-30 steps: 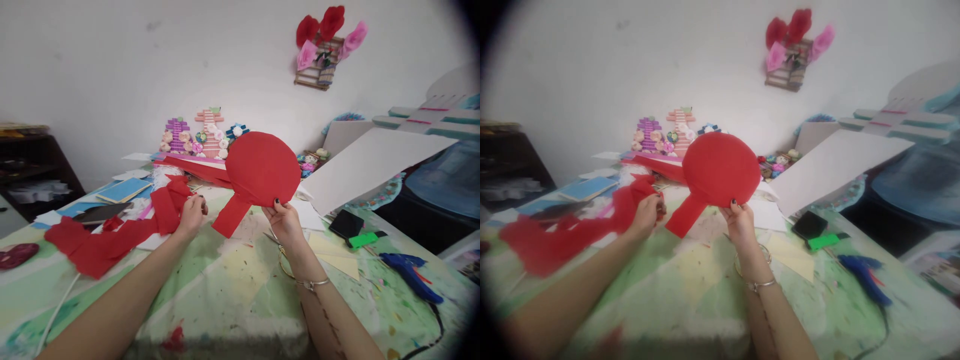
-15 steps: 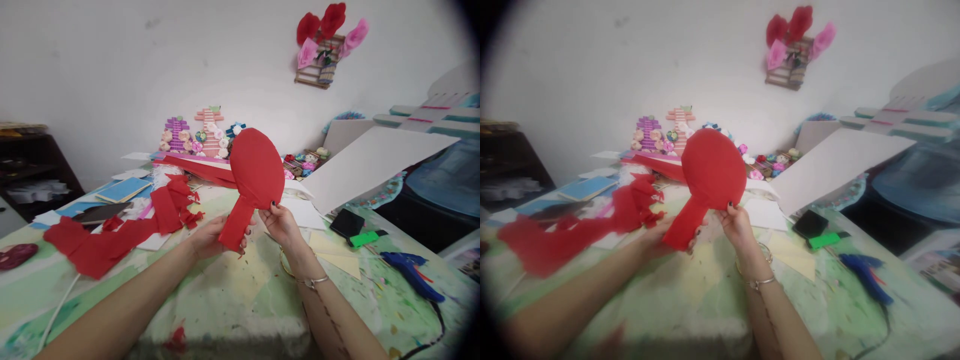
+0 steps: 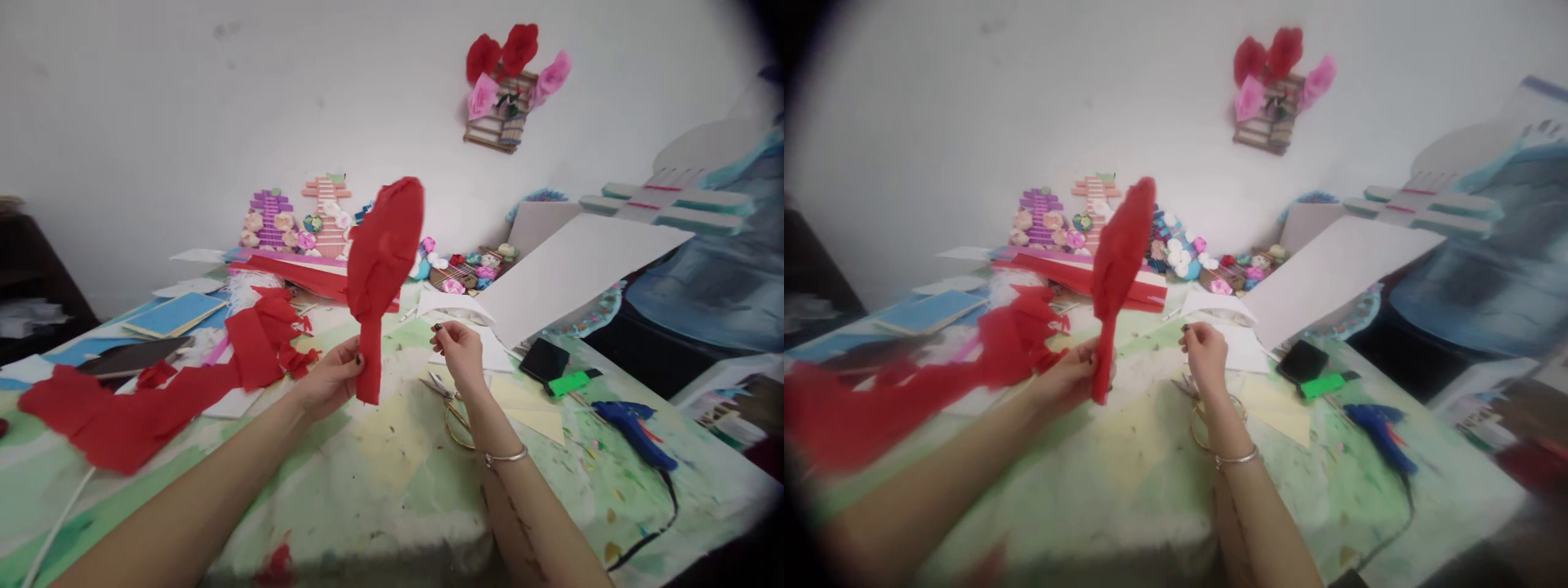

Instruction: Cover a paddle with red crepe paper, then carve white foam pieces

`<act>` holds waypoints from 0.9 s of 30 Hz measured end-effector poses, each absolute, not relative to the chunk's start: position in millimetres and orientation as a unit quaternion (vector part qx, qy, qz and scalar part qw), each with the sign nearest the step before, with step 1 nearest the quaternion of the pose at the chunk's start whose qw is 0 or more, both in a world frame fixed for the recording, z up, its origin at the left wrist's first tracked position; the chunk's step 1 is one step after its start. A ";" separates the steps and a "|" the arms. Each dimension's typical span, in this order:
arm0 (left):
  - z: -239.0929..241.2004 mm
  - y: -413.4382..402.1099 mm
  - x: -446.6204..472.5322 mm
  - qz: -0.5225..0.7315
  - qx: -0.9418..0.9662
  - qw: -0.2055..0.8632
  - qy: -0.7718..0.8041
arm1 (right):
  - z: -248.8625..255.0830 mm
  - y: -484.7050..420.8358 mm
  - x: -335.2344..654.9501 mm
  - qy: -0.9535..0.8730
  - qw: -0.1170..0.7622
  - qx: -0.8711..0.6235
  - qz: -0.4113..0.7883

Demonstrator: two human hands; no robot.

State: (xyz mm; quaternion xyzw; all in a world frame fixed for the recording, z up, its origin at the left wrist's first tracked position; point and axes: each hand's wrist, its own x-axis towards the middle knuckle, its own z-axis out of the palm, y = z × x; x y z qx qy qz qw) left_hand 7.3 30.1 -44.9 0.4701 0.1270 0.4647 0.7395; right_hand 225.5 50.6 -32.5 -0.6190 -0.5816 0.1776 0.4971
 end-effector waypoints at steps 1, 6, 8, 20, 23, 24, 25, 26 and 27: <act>-46.0 30.8 7.9 0.476 0.456 0.741 0.130 | -31.9 50.8 227.5 -0.591 0.475 -0.630 0.168; -47.6 32.5 9.1 0.517 0.399 0.733 0.190 | -27.9 41.0 230.8 -0.655 0.301 -0.680 0.130; -45.9 34.2 7.7 0.544 0.366 0.726 0.208 | -27.5 29.4 235.4 -0.660 0.239 -0.703 0.117; -39.4 28.6 6.3 0.535 0.440 0.690 0.209 | -44.8 -24.0 261.8 -0.685 0.108 -0.719 0.040; -39.3 29.1 5.8 0.534 0.450 0.684 0.212 | -49.6 -21.9 263.6 -0.688 0.141 -0.711 0.027; -39.2 29.4 5.4 0.533 0.453 0.682 0.213 | -50.6 -21.8 264.0 -0.689 0.142 -0.710 0.023; -39.2 29.7 5.0 0.532 0.457 0.680 0.215 | -50.9 -22.2 264.4 -0.692 0.135 -0.709 0.019; -39.2 30.0 4.7 0.531 0.460 0.677 0.218 | -50.5 -22.8 264.8 -0.696 0.124 -0.708 0.017; -39.4 30.2 4.4 0.531 0.462 0.675 0.222 | -49.4 -23.6 265.4 -0.701 0.109 -0.704 0.016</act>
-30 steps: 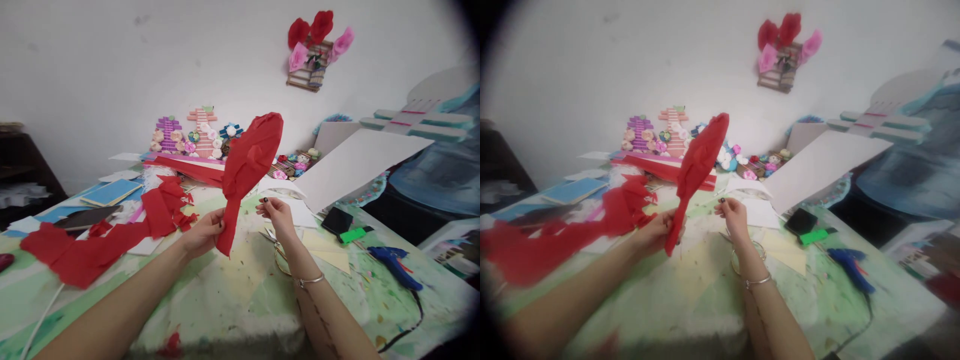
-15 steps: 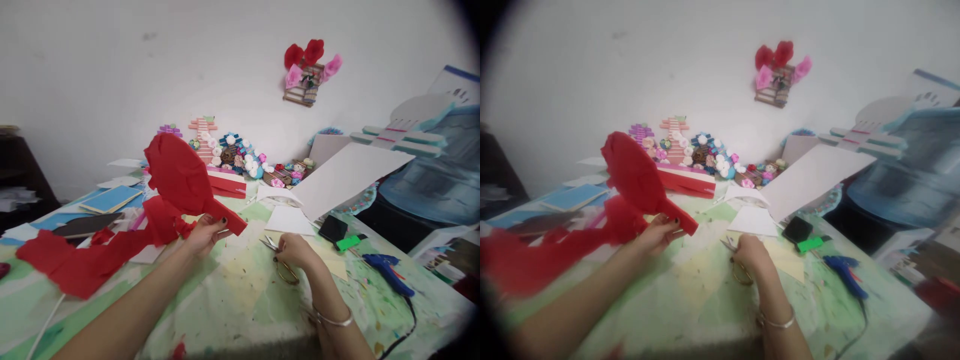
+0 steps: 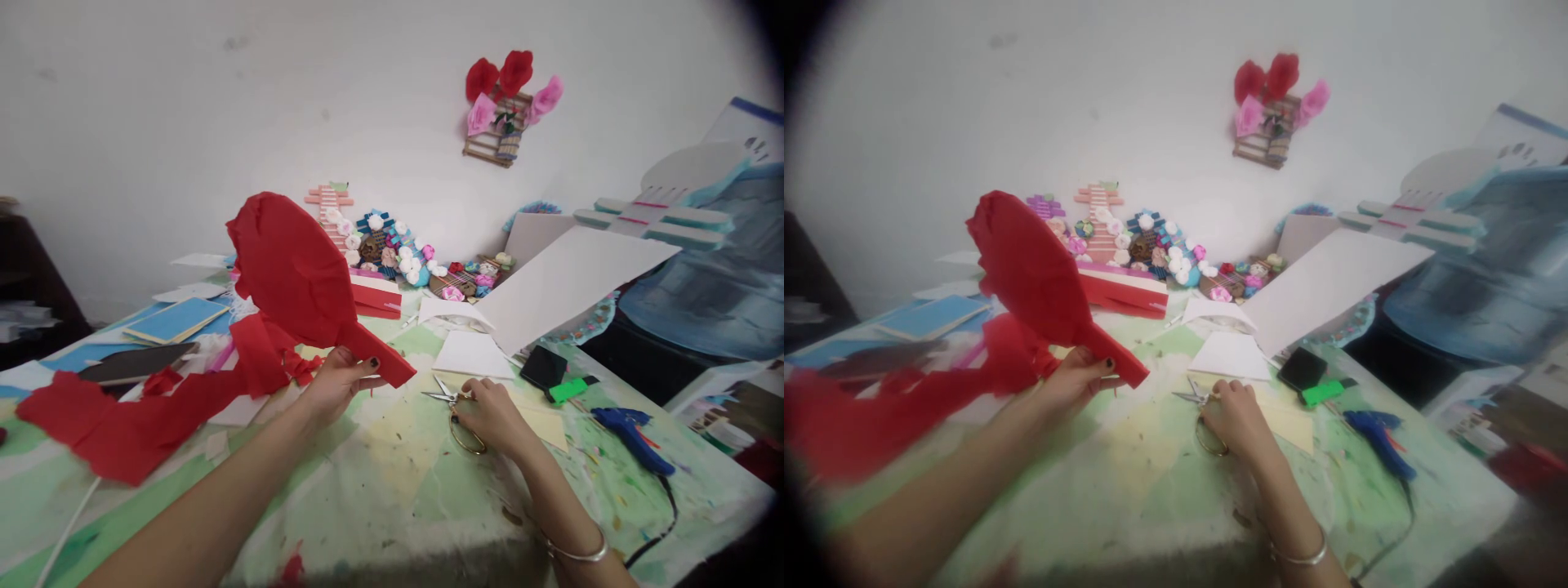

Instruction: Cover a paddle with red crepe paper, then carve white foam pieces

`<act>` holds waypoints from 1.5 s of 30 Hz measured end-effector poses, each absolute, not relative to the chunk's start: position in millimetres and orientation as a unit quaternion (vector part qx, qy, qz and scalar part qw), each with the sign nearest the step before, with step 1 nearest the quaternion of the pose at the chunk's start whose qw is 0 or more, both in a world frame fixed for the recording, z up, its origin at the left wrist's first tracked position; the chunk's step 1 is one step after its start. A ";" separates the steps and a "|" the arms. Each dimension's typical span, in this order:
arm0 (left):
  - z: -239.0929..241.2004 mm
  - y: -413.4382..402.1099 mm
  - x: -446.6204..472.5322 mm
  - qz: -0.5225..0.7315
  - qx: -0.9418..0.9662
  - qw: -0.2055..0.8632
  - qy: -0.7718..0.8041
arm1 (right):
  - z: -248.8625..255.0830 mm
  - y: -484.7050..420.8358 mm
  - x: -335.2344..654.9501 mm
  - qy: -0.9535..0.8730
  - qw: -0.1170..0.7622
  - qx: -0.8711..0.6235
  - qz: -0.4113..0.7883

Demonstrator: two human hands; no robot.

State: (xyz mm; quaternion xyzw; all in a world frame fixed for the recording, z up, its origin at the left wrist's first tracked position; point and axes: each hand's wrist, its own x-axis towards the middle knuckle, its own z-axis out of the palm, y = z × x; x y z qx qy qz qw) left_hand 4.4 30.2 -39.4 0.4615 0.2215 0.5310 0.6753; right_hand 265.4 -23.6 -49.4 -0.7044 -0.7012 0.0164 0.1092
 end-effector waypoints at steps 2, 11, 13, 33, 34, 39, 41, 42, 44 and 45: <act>-39.9 30.7 4.0 0.533 0.461 0.673 0.224 | -45.6 -24.8 267.7 -0.715 0.080 -0.694 0.025; -40.2 31.8 2.6 0.533 0.462 0.679 0.204 | -33.5 -12.4 271.9 -0.736 0.034 -0.664 0.132; -39.6 31.9 2.0 0.530 0.466 0.678 0.206 | -31.1 -13.4 267.3 -0.729 0.029 -0.676 0.105; -34.4 25.0 2.9 0.490 0.506 0.681 0.199 | -18.1 -81.6 230.4 -0.706 0.430 -0.527 0.196; -34.7 24.5 3.3 0.484 0.513 0.680 0.200 | -16.9 -82.9 225.2 -0.716 0.427 -0.524 0.172; -33.8 21.4 3.6 0.463 0.538 0.680 0.186 | -15.6 -81.2 212.5 -0.757 0.406 -0.504 0.092; -32.8 20.4 3.4 0.460 0.541 0.680 0.183 | -15.4 -79.9 211.9 -0.771 0.393 -0.497 0.068; -32.4 20.0 3.4 0.458 0.542 0.680 0.184 | -15.3 -79.3 211.9 -0.776 0.387 -0.494 0.059; -32.0 19.5 3.3 0.450 0.545 0.681 0.192 | -15.3 -78.2 212.3 -0.784 0.380 -0.488 0.046; -32.0 19.4 3.4 0.446 0.547 0.681 0.195 | -15.5 -77.6 212.5 -0.787 0.380 -0.484 0.041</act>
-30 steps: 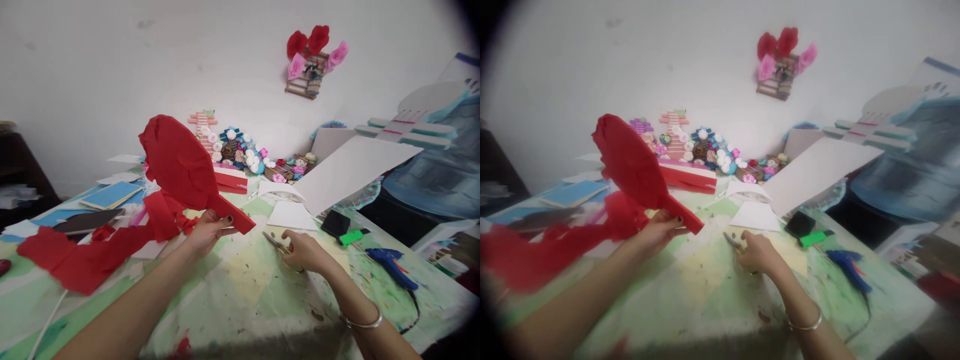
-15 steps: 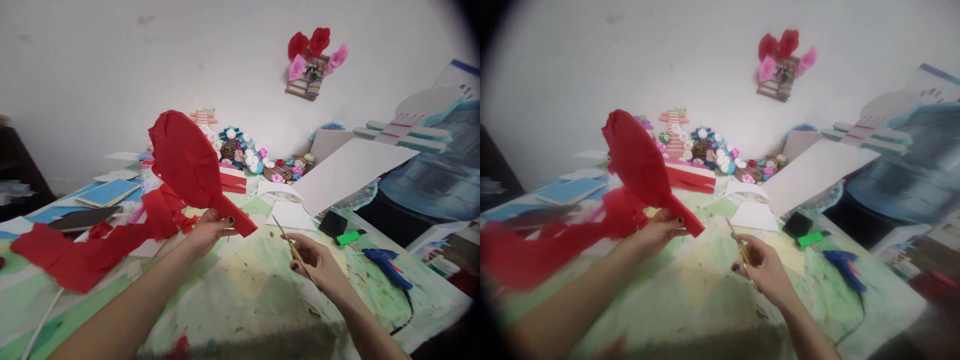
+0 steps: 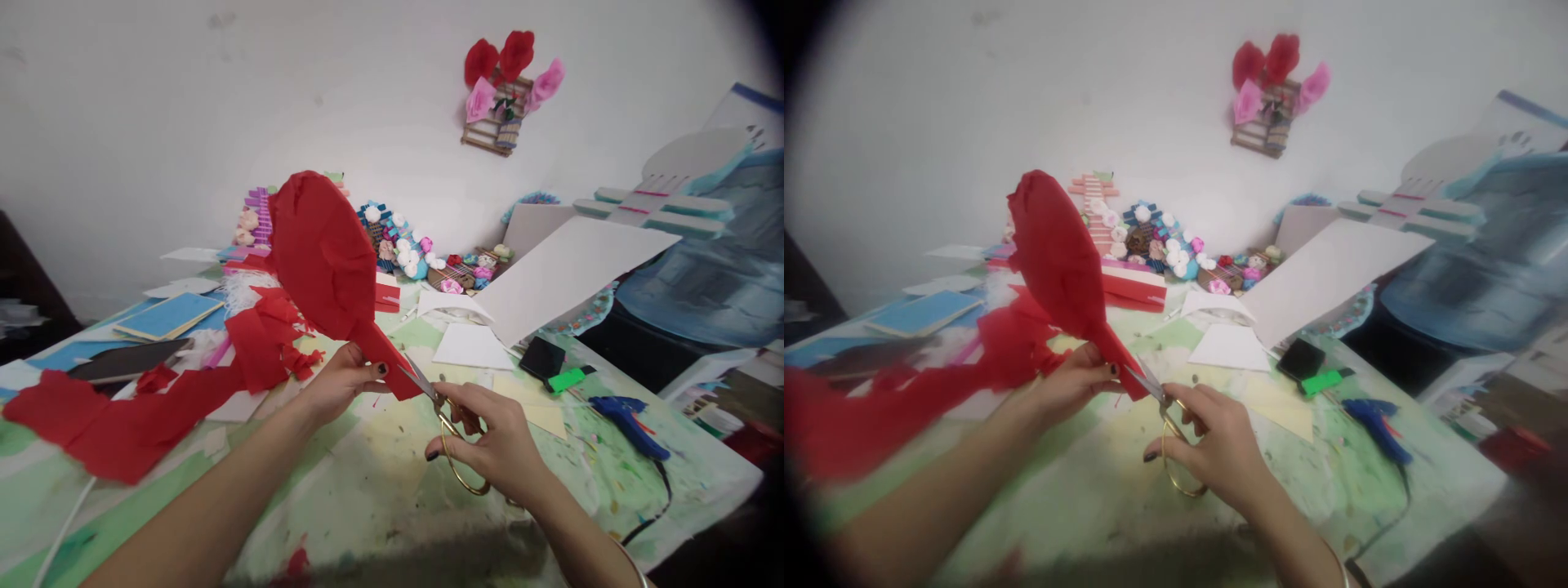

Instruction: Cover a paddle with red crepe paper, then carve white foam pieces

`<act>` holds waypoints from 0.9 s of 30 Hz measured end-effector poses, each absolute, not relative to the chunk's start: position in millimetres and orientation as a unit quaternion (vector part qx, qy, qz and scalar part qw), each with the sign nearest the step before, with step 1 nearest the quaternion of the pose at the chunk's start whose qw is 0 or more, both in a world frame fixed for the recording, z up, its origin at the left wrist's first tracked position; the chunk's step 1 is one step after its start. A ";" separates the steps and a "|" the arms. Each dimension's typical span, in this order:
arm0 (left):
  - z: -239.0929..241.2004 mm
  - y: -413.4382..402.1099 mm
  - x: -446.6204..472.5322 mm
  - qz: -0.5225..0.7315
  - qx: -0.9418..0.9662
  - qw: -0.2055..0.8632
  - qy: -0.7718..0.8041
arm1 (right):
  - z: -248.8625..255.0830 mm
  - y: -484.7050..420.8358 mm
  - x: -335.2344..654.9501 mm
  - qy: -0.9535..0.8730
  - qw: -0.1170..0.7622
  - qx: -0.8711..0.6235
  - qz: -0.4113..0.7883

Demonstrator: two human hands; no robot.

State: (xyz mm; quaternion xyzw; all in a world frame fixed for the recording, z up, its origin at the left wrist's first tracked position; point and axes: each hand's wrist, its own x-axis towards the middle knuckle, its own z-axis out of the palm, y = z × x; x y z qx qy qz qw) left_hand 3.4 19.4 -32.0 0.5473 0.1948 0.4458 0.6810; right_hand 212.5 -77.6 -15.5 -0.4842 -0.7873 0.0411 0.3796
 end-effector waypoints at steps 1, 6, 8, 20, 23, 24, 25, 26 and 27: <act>-32.3 19.4 3.5 0.442 0.549 0.681 0.197 | -16.0 -77.0 212.6 -0.790 0.380 -0.480 0.036; -34.2 20.1 3.9 0.444 0.551 0.681 0.190 | -20.6 -75.2 212.6 -0.792 0.378 -0.479 -0.010; -34.4 20.2 4.1 0.444 0.551 0.681 0.192 | -22.2 -74.7 212.9 -0.796 0.370 -0.478 -0.036; -39.3 23.0 3.5 0.443 0.545 0.684 0.200 | -23.8 -72.3 217.3 -0.808 0.345 -0.465 -0.108; -38.2 22.0 4.1 0.441 0.547 0.686 0.192 | -24.4 -72.9 217.8 -0.806 0.341 -0.470 -0.120; -37.5 21.5 4.3 0.440 0.547 0.686 0.190 | -24.8 -73.1 217.9 -0.805 0.338 -0.471 -0.126; -36.8 20.9 4.6 0.439 0.547 0.687 0.189 | -25.1 -73.3 218.0 -0.804 0.335 -0.472 -0.131; -36.1 20.4 4.8 0.439 0.546 0.687 0.190 | -25.5 -73.4 218.2 -0.804 0.334 -0.472 -0.137; -35.5 20.0 4.9 0.440 0.546 0.688 0.191 | -25.9 -73.4 218.4 -0.803 0.334 -0.472 -0.142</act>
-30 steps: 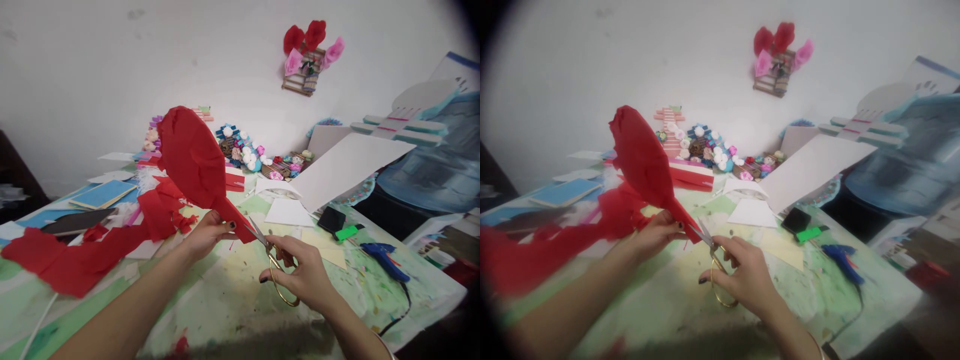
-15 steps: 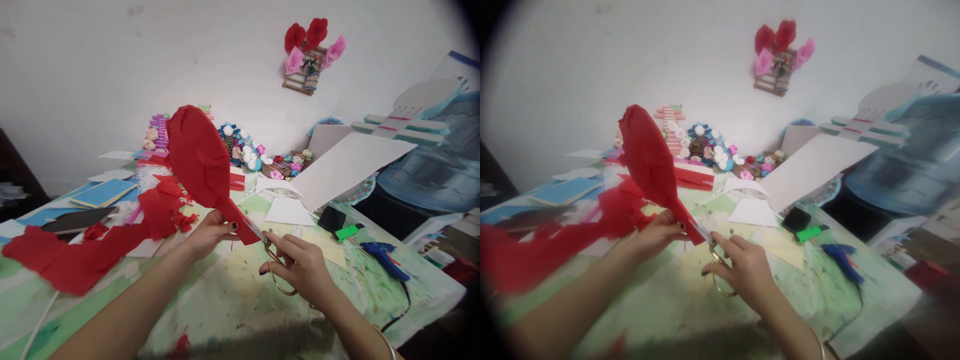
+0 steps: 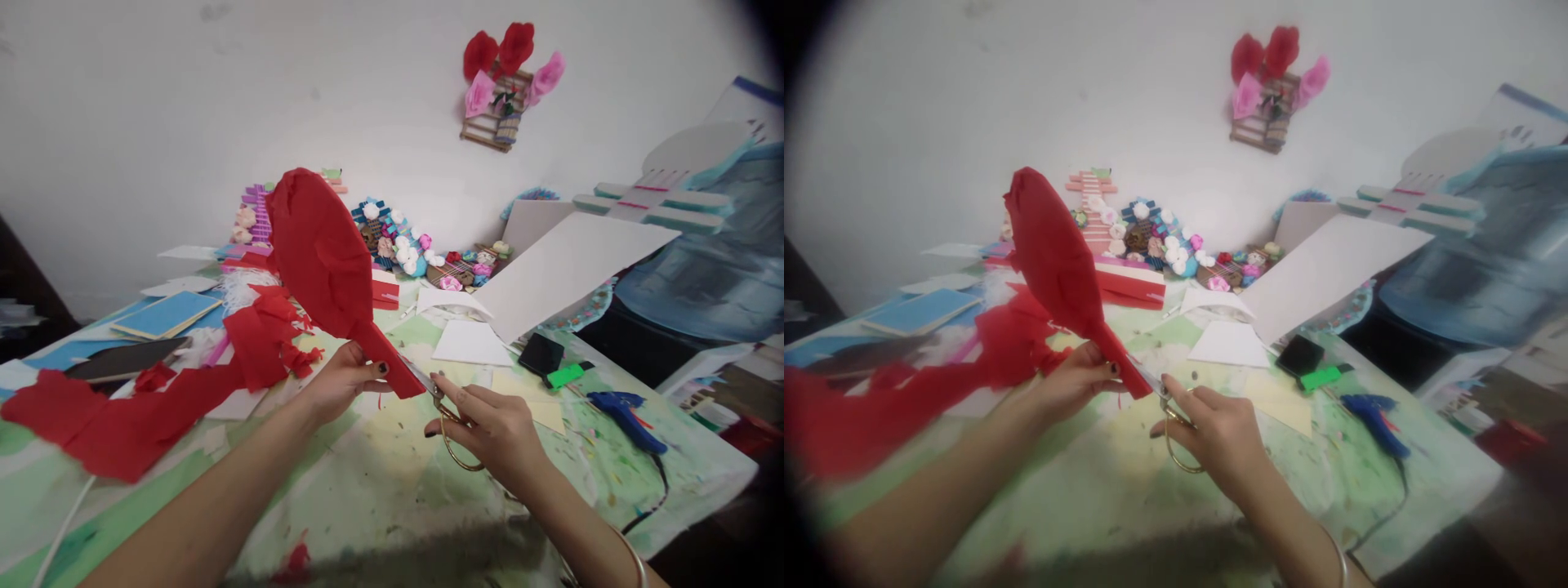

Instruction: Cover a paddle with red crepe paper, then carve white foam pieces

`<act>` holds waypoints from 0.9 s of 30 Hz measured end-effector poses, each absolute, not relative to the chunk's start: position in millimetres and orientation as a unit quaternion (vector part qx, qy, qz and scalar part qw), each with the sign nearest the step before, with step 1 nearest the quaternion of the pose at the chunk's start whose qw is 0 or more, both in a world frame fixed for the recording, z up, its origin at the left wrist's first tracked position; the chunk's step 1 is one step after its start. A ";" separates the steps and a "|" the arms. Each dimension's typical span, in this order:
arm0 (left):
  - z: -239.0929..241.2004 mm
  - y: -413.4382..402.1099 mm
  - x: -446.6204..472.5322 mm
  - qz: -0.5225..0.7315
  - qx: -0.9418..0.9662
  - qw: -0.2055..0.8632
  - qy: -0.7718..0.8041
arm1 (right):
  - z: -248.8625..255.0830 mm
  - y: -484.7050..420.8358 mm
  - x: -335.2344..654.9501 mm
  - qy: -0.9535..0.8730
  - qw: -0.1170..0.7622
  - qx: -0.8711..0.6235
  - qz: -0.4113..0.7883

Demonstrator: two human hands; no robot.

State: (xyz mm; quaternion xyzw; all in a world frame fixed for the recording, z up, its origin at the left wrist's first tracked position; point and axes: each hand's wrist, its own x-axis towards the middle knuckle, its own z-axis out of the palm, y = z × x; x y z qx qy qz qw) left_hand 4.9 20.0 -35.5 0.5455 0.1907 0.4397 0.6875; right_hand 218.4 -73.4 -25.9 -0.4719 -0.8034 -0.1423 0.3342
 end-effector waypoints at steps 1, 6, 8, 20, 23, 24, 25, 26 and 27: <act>-34.9 19.7 5.0 0.441 0.545 0.688 0.191 | -26.3 -73.2 218.6 -0.803 0.335 -0.471 -0.145; -34.6 20.5 5.1 0.445 0.543 0.685 0.192 | -27.0 -72.7 218.9 -0.794 0.348 -0.482 -0.129; -35.1 21.1 5.0 0.451 0.540 0.685 0.189 | -25.4 -73.8 218.1 -0.783 0.364 -0.492 -0.112; -36.4 21.1 5.6 0.444 0.551 0.678 0.200 | -19.4 -77.1 216.8 -0.783 0.335 -0.521 -0.065; -36.1 20.0 7.1 0.440 0.549 0.680 0.205 | -23.0 -74.4 216.1 -0.786 0.342 -0.509 -0.080; -35.8 19.5 7.6 0.440 0.548 0.680 0.206 | -23.9 -73.8 215.5 -0.787 0.343 -0.506 -0.084; -35.4 19.0 7.9 0.440 0.547 0.682 0.208 | -24.5 -73.3 214.9 -0.788 0.344 -0.503 -0.088; -34.9 18.6 8.2 0.440 0.544 0.683 0.210 | -25.0 -73.0 214.2 -0.788 0.346 -0.501 -0.092; -34.6 18.2 8.5 0.439 0.542 0.684 0.213 | -25.5 -72.7 213.6 -0.788 0.348 -0.499 -0.095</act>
